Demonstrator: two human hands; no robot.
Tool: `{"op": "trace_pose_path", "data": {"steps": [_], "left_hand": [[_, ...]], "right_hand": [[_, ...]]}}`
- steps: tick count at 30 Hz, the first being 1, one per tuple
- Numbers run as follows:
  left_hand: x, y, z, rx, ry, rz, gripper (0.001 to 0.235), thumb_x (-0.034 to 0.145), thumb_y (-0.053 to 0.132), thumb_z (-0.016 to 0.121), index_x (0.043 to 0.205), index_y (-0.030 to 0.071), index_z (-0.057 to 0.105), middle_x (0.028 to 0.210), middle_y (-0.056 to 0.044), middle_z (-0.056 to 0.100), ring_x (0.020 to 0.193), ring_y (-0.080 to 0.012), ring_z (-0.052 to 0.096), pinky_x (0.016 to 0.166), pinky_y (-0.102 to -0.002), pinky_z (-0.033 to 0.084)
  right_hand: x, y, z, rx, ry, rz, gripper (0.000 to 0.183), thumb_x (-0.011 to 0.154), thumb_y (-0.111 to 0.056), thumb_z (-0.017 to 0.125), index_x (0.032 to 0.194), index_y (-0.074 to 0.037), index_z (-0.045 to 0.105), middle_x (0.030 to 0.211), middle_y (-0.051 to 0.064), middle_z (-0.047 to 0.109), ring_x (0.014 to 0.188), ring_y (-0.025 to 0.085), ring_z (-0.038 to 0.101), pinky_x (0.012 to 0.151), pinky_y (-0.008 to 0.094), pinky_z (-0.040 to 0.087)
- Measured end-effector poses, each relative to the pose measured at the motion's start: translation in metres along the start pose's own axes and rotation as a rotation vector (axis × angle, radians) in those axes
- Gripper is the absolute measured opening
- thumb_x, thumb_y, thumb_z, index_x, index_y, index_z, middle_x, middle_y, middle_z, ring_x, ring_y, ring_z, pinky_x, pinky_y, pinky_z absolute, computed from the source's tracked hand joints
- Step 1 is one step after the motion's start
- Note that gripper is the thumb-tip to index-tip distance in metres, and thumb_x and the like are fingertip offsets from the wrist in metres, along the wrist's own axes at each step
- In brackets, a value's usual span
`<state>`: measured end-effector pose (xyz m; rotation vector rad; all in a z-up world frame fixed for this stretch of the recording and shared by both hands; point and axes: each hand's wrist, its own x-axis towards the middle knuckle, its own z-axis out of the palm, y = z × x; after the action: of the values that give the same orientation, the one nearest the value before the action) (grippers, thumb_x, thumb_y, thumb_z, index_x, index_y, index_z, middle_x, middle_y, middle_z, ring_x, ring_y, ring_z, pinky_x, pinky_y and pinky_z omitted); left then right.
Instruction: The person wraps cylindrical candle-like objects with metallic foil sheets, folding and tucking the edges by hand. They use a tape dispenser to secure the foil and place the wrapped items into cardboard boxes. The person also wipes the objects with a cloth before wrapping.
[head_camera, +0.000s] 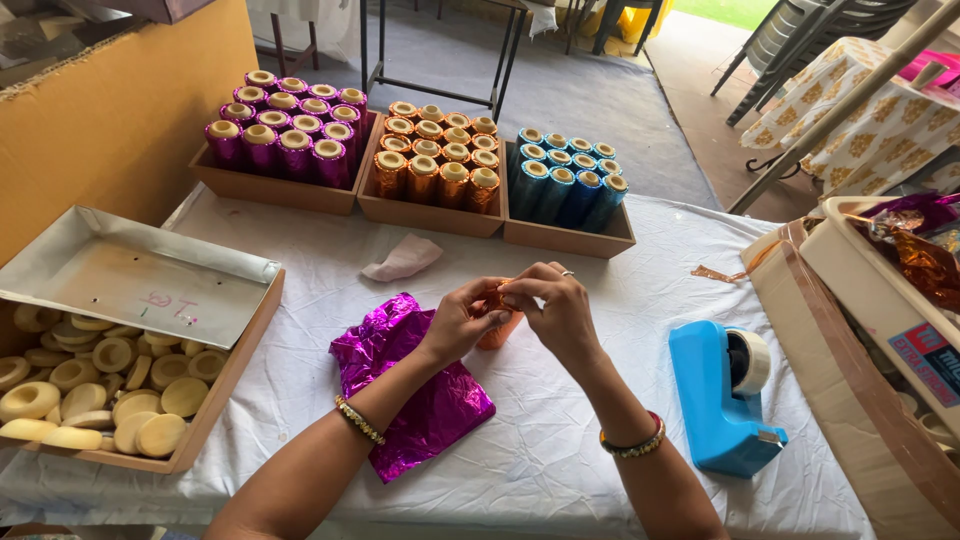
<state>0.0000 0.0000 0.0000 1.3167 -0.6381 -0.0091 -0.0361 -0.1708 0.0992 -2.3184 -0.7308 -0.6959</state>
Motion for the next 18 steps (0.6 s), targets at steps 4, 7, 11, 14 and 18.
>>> {"op": "trace_pose_path", "data": {"steps": [4,7,11,14,18], "left_hand": [[0.0,0.002,0.001,-0.043,0.006,-0.006,0.043,0.092,0.005,0.075,0.133,0.0,0.062,0.118,-0.008,0.072,0.108,-0.0112,0.068,0.095,-0.026,0.057],[-0.002,0.009,0.004,0.059,0.059,0.069,0.04,0.09,0.001,0.076,0.129,-0.002,0.066,0.12,-0.009,0.068,0.107,-0.0134,0.068,0.094,-0.027,0.057],[-0.002,0.011,0.006,0.071,0.101,0.033,0.044,0.089,0.0,0.074,0.132,-0.001,0.066,0.12,-0.01,0.071,0.108,-0.0151,0.07,0.097,-0.029,0.058],[-0.002,0.006,0.005,-0.005,0.102,0.018,0.044,0.09,-0.001,0.073,0.133,-0.002,0.064,0.123,-0.011,0.072,0.113,-0.0165,0.07,0.101,-0.03,0.058],[0.002,-0.01,-0.002,-0.104,0.081,-0.011,0.045,0.091,-0.001,0.072,0.135,-0.003,0.061,0.123,-0.013,0.072,0.113,-0.018,0.07,0.101,-0.031,0.058]], "right_hand": [[0.008,0.002,-0.002,0.042,-0.043,0.045,0.011,0.081,-0.008,0.081,0.092,-0.009,0.082,0.088,0.003,0.074,0.084,0.018,0.07,0.073,0.032,0.059],[0.012,0.003,-0.001,0.067,-0.074,0.107,0.01,0.08,-0.006,0.081,0.089,-0.007,0.081,0.087,0.004,0.074,0.079,0.018,0.073,0.07,0.03,0.061],[0.014,0.001,-0.001,0.078,-0.081,0.15,0.008,0.08,-0.004,0.08,0.087,-0.006,0.08,0.088,0.005,0.075,0.077,0.018,0.076,0.07,0.029,0.062],[0.014,0.002,-0.003,0.077,-0.097,0.13,0.009,0.081,-0.001,0.078,0.089,-0.005,0.08,0.091,0.005,0.076,0.081,0.02,0.076,0.073,0.03,0.062],[0.02,-0.011,-0.023,0.091,-0.231,-0.035,0.026,0.077,0.009,0.074,0.1,-0.002,0.078,0.103,0.009,0.074,0.096,0.027,0.072,0.081,0.035,0.06]]}}
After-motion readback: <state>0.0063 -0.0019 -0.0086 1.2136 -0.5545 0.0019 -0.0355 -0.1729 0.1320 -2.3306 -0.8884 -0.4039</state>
